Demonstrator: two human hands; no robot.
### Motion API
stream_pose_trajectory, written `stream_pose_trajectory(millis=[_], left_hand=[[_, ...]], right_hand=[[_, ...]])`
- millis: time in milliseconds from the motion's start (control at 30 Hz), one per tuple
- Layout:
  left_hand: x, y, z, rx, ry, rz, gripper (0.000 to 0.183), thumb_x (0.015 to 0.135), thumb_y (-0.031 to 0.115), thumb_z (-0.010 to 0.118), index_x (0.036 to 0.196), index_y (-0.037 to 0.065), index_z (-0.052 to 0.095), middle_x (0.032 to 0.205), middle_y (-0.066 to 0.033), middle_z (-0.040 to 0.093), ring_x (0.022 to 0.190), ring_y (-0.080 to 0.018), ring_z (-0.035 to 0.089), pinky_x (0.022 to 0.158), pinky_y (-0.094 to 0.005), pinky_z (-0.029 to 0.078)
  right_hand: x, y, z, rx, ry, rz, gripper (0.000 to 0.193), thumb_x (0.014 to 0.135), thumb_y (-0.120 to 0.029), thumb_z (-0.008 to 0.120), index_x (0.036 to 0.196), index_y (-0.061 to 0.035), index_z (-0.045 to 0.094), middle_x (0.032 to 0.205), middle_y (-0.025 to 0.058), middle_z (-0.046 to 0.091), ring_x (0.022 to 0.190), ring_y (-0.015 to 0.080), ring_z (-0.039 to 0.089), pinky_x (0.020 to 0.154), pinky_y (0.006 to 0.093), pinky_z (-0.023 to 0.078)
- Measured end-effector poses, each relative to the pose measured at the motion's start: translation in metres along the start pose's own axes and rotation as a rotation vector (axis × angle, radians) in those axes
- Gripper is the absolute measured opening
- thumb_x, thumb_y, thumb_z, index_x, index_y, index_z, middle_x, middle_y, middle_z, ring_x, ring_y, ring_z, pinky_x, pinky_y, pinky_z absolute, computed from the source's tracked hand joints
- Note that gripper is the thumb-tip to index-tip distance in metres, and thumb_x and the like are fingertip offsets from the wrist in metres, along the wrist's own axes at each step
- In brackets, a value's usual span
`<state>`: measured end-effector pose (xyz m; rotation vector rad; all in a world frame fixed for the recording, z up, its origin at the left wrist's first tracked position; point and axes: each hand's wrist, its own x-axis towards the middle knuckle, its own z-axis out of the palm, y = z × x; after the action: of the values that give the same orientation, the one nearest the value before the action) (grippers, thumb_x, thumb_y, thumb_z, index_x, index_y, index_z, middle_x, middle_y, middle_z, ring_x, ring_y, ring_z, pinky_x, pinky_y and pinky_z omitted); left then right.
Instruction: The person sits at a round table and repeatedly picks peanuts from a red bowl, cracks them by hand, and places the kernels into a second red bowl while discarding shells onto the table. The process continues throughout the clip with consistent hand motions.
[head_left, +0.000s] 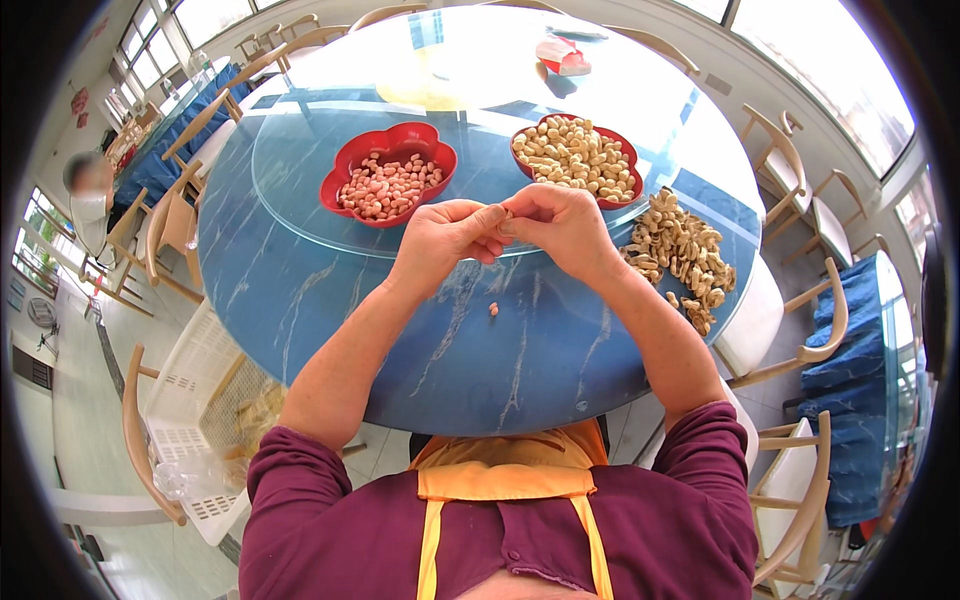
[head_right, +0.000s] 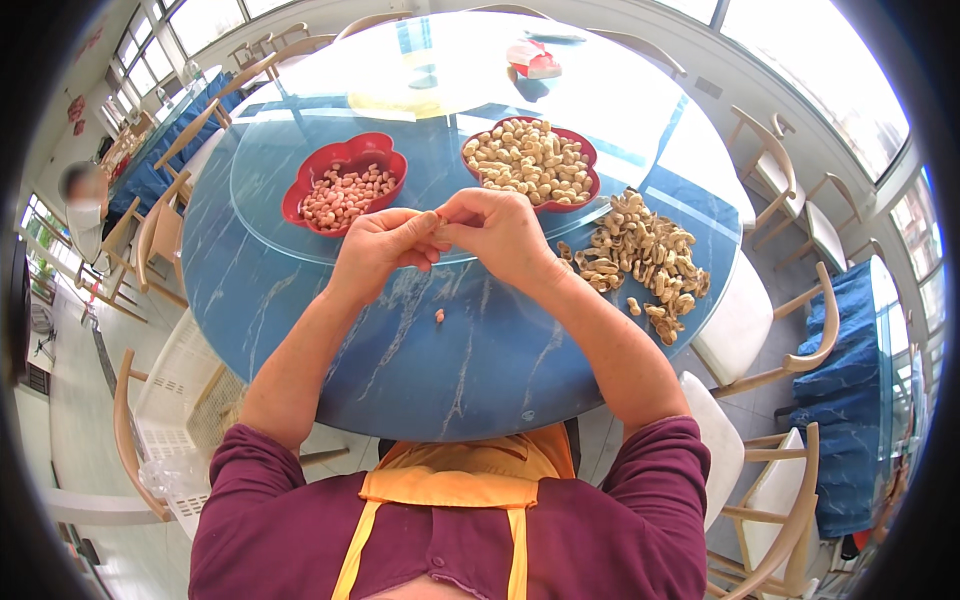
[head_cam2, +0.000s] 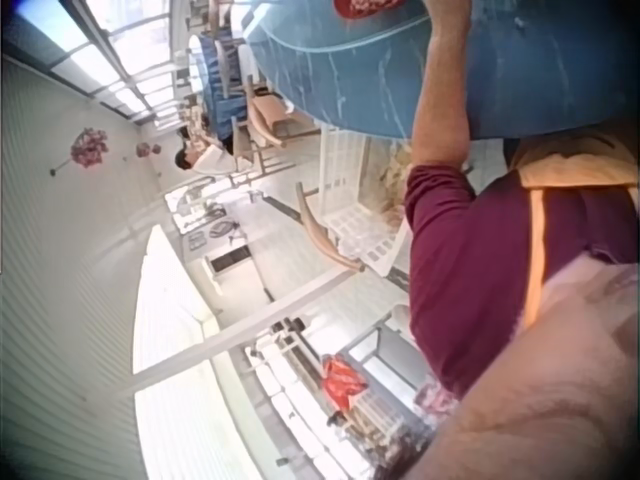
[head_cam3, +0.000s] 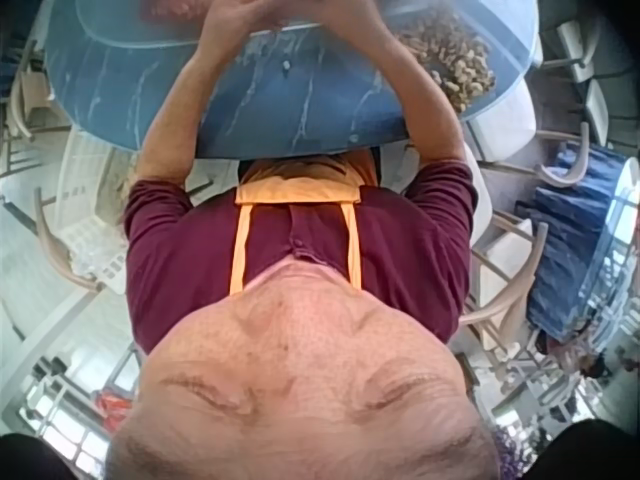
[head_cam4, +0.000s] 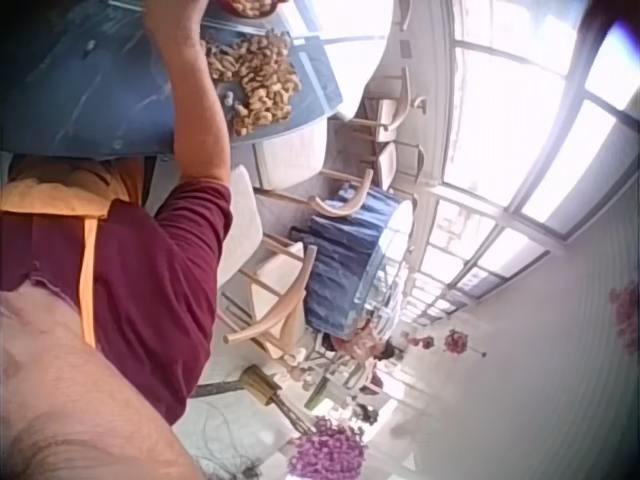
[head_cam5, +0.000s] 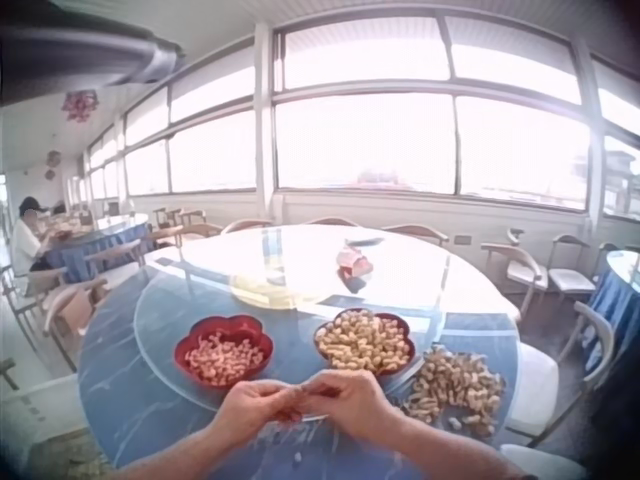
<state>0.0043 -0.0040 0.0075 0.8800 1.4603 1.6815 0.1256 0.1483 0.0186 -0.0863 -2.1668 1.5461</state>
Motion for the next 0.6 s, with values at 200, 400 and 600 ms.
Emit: stream_pose_trajectory(millis=[200,400,600], left_hand=[[0.002,-0.006,0.003,-0.112,0.02,-0.04,0.03,0.098,0.024,0.062,0.11,-0.003,0.068,0.094,-0.0117,0.072,0.083,-0.0154,0.068,0.075,-0.0278,0.058],[0.004,-0.007,0.003,-0.272,0.026,-0.107,0.033,0.099,0.023,0.059,0.118,-0.004,0.063,0.102,-0.0126,0.07,0.089,-0.0157,0.068,0.081,-0.0287,0.058],[0.008,-0.014,-0.003,-0.442,-0.015,-0.151,0.033,0.101,0.02,0.055,0.123,-0.004,0.059,0.109,-0.013,0.067,0.095,-0.0169,0.066,0.087,-0.0299,0.057]], right_hand=[[0.002,0.002,0.0,-0.023,0.045,0.04,0.013,0.084,-0.004,0.073,0.095,0.0011,0.072,0.082,0.0065,0.072,0.077,0.0099,0.069,0.07,0.0233,0.056],[0.004,0.003,-0.002,-0.019,0.029,0.043,0.016,0.085,0.0,0.071,0.102,0.0025,0.071,0.093,0.0061,0.072,0.083,0.0104,0.068,0.077,0.0227,0.056],[0.003,-0.001,-0.002,-0.145,0.039,-0.049,0.019,0.084,0.0,0.071,0.104,-0.0002,0.072,0.095,0.0066,0.072,0.087,0.0116,0.068,0.079,0.0251,0.055]])
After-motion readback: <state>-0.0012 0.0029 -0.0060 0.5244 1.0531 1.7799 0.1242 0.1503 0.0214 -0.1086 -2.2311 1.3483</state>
